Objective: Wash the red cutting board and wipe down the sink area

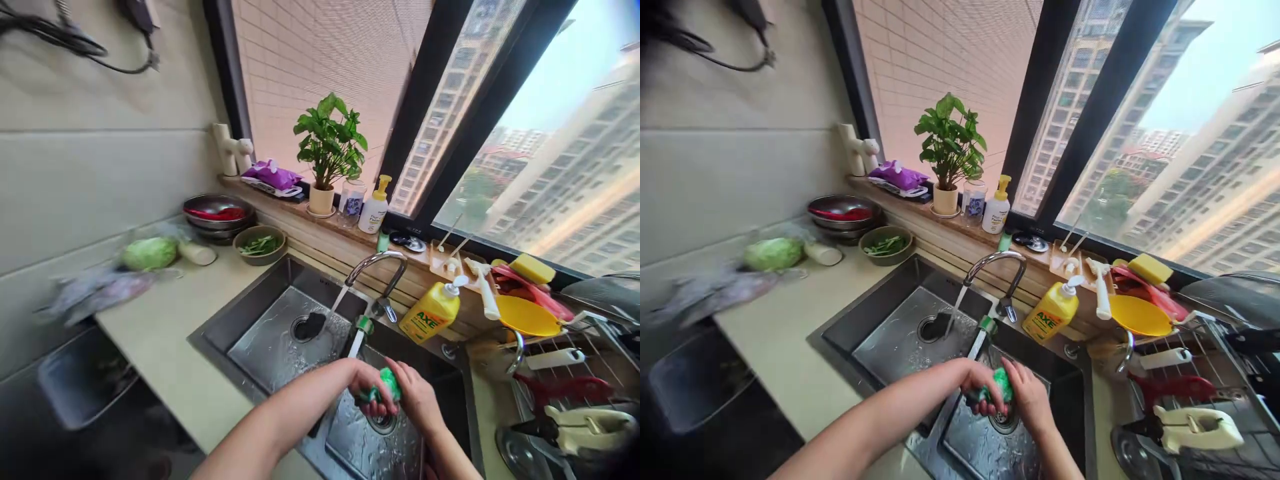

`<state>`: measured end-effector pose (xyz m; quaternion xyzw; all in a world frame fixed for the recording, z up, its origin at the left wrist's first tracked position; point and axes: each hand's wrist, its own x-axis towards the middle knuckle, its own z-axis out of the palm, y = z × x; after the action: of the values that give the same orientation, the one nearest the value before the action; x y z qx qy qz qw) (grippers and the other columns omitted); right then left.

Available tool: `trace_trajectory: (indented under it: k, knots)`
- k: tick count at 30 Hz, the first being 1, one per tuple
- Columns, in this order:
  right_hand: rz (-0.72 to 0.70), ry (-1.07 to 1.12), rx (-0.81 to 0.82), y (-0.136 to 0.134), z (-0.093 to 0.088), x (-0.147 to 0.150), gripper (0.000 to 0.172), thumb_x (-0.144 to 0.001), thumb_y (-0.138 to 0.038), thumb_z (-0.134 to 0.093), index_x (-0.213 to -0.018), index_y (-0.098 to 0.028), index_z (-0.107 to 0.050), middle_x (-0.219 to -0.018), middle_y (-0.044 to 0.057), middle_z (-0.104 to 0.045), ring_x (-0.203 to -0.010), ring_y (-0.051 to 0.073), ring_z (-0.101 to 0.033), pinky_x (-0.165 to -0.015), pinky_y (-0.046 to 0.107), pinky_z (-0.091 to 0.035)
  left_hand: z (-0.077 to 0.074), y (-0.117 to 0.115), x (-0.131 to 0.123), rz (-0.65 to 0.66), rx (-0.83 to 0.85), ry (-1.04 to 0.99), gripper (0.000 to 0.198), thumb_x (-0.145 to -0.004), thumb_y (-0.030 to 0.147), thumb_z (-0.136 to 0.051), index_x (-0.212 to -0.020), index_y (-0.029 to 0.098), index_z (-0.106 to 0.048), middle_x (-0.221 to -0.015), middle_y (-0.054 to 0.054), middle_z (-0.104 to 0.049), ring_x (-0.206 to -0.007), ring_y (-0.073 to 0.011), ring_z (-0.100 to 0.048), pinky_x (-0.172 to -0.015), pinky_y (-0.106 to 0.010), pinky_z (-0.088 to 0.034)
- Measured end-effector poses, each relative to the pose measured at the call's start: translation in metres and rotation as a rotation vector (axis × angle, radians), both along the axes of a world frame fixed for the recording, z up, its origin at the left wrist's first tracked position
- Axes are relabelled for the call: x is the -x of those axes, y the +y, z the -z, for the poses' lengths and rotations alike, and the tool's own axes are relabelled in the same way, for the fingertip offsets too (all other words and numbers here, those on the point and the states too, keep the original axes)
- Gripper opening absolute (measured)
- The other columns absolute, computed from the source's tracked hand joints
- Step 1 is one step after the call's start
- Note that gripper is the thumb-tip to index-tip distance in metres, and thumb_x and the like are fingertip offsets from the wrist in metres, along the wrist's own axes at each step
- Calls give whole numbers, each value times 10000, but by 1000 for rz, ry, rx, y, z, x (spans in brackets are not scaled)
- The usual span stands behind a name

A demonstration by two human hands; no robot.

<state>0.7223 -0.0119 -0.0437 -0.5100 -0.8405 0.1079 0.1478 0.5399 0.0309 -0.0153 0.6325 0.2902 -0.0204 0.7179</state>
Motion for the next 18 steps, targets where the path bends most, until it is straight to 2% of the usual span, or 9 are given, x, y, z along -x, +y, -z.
trace_trajectory:
  k: [3, 5, 7, 8, 11, 13, 15, 17, 18]
  knots:
    - [76, -71, 78, -11, 11, -44, 368, -660, -137, -548, -996, -239, -659, -922, 127, -713, -847, 283, -671, -719, 372, -519, 8, -14, -45, -56, -244, 258, 228, -553, 106, -694, -484, 213, -504, -478, -17, -521, -536, -234, -574, -561, -418, -497]
    - [155, 44, 225, -19, 20, -59, 214, -665, -230, -566, -862, -236, -650, -788, 110, -703, -740, 279, -660, -643, 363, -484, 12, -21, -69, -129, -436, 381, 213, -558, 79, -685, -542, 219, -526, -537, -33, -562, -692, -294, -622, -695, -480, -496]
    - [221, 306, 447, -29, 26, -60, 116, -697, -344, -536, -697, -245, -596, -664, 67, -657, -639, 241, -621, -582, 335, -445, 15, -26, -84, -178, -601, 449, 148, -624, 110, -667, -698, 218, -599, -655, -71, -633, -841, -345, -629, -786, -526, -465]
    - [254, 476, 583, -35, 28, -55, 169, -705, -393, -516, -624, -247, -545, -591, 41, -607, -564, 209, -577, -536, 317, -418, 17, -28, -88, -191, -663, 469, 139, -673, 139, -645, -788, 215, -621, -704, -87, -655, -878, -355, -628, -802, -534, -456]
    - [364, 1039, 1061, -56, 32, -31, 297, -668, -516, -496, -558, -260, -392, -436, -56, -344, -349, 103, -284, -372, 258, -256, 21, -32, -93, -186, -775, 487, 148, -779, 208, -576, -913, 213, -638, -729, -83, -674, -868, -325, -637, -804, -489, -457]
    - [340, 1393, 1255, -66, 34, -18, 350, -625, -568, -512, -580, -268, -337, -448, -106, -220, -343, 64, -127, -334, 226, -162, 21, -33, -92, -165, -806, 484, 127, -781, 210, -580, -889, 221, -648, -702, -61, -665, -849, -301, -636, -806, -449, -454]
    - [306, 1492, 1228, -68, 35, -13, 378, -604, -577, -539, -595, -265, -326, -471, -118, -199, -353, 51, -115, -330, 206, -160, 18, -33, -88, -148, -805, 473, 134, -740, 208, -630, -869, 237, -656, -735, -47, -666, -861, -290, -628, -811, -414, -445]
    - [388, 1394, 1101, -66, 33, -19, 340, -613, -535, -579, -646, -247, -401, -486, -101, -282, -357, 64, -224, -346, 208, -238, 11, -34, -85, -156, -776, 472, 181, -682, 218, -684, -858, 249, -655, -817, -44, -669, -889, -285, -617, -810, -381, -438]
    - [452, 1330, 1021, -66, 30, -25, 307, -615, -484, -615, -711, -233, -466, -518, -76, -371, -384, 84, -324, -373, 222, -305, 7, -36, -85, -174, -754, 479, 191, -669, 219, -689, -853, 246, -649, -849, -46, -663, -902, -280, -611, -804, -365, -435]
